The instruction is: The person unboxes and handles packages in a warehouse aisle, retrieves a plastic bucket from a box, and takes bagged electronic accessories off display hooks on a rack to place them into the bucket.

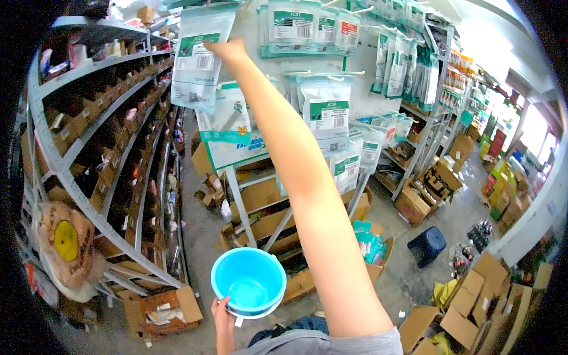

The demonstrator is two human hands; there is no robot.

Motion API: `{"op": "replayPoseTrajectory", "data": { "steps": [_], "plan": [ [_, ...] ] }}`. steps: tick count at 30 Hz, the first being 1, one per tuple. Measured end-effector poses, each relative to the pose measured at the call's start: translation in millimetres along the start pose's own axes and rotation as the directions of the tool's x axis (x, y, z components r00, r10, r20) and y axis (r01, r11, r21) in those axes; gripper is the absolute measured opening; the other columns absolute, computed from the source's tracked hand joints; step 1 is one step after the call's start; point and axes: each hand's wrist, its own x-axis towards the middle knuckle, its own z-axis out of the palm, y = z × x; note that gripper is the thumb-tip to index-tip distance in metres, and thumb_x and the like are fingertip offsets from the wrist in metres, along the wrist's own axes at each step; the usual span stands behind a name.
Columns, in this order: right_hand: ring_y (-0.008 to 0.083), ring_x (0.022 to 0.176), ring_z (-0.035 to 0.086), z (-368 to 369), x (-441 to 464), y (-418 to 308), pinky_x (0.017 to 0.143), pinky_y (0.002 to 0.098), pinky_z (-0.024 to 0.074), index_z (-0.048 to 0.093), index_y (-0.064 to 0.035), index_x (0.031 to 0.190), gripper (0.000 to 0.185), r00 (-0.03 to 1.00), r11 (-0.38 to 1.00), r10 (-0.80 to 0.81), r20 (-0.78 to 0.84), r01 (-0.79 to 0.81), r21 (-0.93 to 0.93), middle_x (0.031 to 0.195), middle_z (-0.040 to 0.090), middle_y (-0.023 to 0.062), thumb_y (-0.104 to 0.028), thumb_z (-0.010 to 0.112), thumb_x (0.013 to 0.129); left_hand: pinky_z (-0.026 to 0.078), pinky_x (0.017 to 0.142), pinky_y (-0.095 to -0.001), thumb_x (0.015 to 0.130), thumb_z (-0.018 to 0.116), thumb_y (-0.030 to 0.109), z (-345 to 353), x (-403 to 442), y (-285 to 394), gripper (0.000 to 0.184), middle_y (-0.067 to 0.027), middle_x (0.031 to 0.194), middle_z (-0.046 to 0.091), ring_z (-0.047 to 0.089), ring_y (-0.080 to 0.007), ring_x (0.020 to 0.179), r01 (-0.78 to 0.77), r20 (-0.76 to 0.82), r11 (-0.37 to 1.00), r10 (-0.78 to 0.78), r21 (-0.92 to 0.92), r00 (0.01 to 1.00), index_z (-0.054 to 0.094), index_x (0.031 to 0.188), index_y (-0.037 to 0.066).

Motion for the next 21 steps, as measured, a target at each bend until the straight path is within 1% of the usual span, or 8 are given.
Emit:
{"op": "replayPoseTrajectory", "data": {
  "steps": [3, 5, 8, 9, 14, 17, 18, 21],
  "plan": [
    [0.0224, 0.074, 0.055, 6, -8, -6, 0.066, 0.0314, 0.0437, 0.052, 0.0094, 0.091, 0.042, 0.999, 0.999, 0.035, 0.001, -0.035, 0.036, 0.083, 0.057, 0.0155, -0.019, 0.066, 0.063, 0.038, 0.045, -0.0215, 0.065, 0.059, 0.004, -3, -1, 1, 0.021, -0.0035, 0.070, 0.051, 0.049, -0.0107, 0.057, 0.002, -0.015, 1.000, -0.002, -0.001, 1.000, 0.046, 0.082, 0.003],
    [0.0224, 0.074, 0.056, 4, -11, -10, 0.064, 0.0323, 0.0442, 0.051, 0.0084, 0.091, 0.041, 1.000, 1.000, -0.022, -0.019, 0.022, 0.003, 0.083, 0.057, 0.0151, -0.017, 0.065, 0.063, 0.039, 0.045, -0.0216, 0.065, 0.059, 0.003, -6, -1, -1, 0.022, -0.0039, 0.071, 0.051, 0.049, -0.0110, 0.057, -0.002, -0.041, 1.000, 0.001, -0.012, 0.999, 0.046, 0.082, 0.002],
    [0.0207, 0.072, 0.055, 1, -24, -21, 0.063, 0.0300, 0.0433, 0.051, 0.0085, 0.091, 0.042, 0.993, 0.991, -0.105, -0.053, 0.109, 0.078, 0.082, 0.057, 0.0138, -0.019, 0.064, 0.062, 0.039, 0.045, -0.0216, 0.065, 0.059, 0.002, -12, 2, -5, 0.021, -0.0048, 0.071, 0.052, 0.050, -0.0113, 0.057, -0.050, -0.055, 0.998, 0.047, -0.048, 0.997, 0.047, 0.083, 0.001],
    [0.0198, 0.072, 0.055, -2, -22, -20, 0.063, 0.0296, 0.0432, 0.050, 0.0085, 0.091, 0.042, 0.992, 0.988, -0.122, -0.005, 0.122, 0.094, 0.082, 0.056, 0.0133, -0.019, 0.064, 0.063, 0.039, 0.045, -0.0214, 0.065, 0.059, 0.002, -15, 3, -5, 0.021, -0.0051, 0.071, 0.052, 0.050, -0.0111, 0.057, -0.046, -0.035, 0.998, 0.044, -0.035, 0.998, 0.047, 0.082, 0.001],
    [0.0170, 0.066, 0.055, -13, -32, -35, 0.059, 0.0279, 0.0442, 0.051, 0.0067, 0.087, 0.035, 0.997, 0.978, -0.034, 0.071, 0.019, 0.208, 0.078, 0.056, 0.0109, -0.019, 0.062, 0.066, 0.039, 0.044, -0.0208, 0.064, 0.059, 0.003, -11, -2, 0, 0.021, -0.0052, 0.069, 0.053, 0.050, -0.0106, 0.055, -0.052, -0.014, 0.997, 0.051, -0.055, 0.999, 0.047, 0.081, 0.001],
    [0.0184, 0.065, 0.055, -20, -28, -36, 0.058, 0.0304, 0.0443, 0.052, 0.0068, 0.084, 0.031, 0.994, 0.943, 0.034, 0.102, -0.066, 0.327, 0.077, 0.056, 0.0109, -0.017, 0.061, 0.066, 0.039, 0.044, -0.0204, 0.064, 0.059, 0.003, -9, -4, 1, 0.021, -0.0046, 0.068, 0.052, 0.050, -0.0105, 0.054, -0.038, -0.007, 0.999, 0.037, -0.021, 0.999, 0.047, 0.081, 0.001],
    [0.0161, 0.064, 0.055, -23, -31, -39, 0.058, 0.0271, 0.0458, 0.053, 0.0027, 0.084, 0.027, 0.986, 0.936, 0.034, 0.162, -0.088, 0.341, 0.076, 0.057, 0.0084, -0.020, 0.060, 0.070, 0.039, 0.043, -0.0200, 0.064, 0.060, 0.003, -9, -5, 1, 0.021, -0.0044, 0.068, 0.052, 0.050, -0.0103, 0.054, -0.027, -0.015, 1.000, 0.027, -0.005, 1.000, 0.047, 0.081, 0.001],
    [0.0155, 0.063, 0.056, -28, -34, -49, 0.057, 0.0255, 0.0470, 0.054, 0.0009, 0.084, 0.025, 0.973, 0.919, 0.018, 0.231, -0.107, 0.381, 0.076, 0.058, 0.0084, -0.020, 0.058, 0.071, 0.039, 0.042, -0.0196, 0.064, 0.060, 0.003, 0, -12, 6, 0.020, -0.0043, 0.067, 0.053, 0.050, -0.0100, 0.053, -0.002, -0.048, 1.000, 0.002, -0.002, 0.999, 0.047, 0.079, 0.002]
  ]
}}
